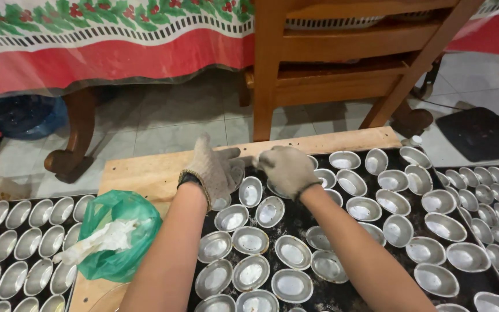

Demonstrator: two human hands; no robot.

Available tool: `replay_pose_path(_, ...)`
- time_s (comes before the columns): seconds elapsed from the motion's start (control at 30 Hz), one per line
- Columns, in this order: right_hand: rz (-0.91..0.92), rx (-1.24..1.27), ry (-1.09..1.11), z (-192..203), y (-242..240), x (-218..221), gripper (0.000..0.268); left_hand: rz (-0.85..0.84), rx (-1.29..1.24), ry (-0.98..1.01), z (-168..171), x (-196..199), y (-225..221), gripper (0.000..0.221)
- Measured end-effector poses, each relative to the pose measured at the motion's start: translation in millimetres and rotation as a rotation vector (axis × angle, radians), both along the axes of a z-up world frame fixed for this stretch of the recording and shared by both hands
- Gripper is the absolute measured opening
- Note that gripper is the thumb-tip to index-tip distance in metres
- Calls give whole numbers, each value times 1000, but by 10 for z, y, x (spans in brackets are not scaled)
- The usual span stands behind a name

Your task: Greasing small metal baking molds with a cloth and grease on a production table

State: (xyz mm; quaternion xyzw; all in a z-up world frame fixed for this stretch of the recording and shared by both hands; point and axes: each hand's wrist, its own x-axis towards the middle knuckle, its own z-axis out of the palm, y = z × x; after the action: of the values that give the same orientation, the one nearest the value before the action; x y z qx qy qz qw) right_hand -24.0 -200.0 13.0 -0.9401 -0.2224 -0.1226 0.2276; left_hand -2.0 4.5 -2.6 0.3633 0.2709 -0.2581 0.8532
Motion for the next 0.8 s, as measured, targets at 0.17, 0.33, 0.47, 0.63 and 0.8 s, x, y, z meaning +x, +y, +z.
replay_pose_path(0.17,-94,104,79,-158,-5,148,12,-137,-69,-42,48,-43,59,109)
replay_pose_path(0.33,-136,-48,73,130,51,-117,21,-30,-19,-24,194,-170,-12,105)
replay_pose_path(0.47,-254,467,283,79,50,44,25,-22,-17,-35,305,-222,-36,104)
replay_pose_path(0.63,-186,-188,-23,174,-79,132,15,-103,-61,-83,299,-218,-8,101)
replay_pose_path(0.8,-383,928,354,131,-322,242,35,-5,12,-159,308,-139,-164,100)
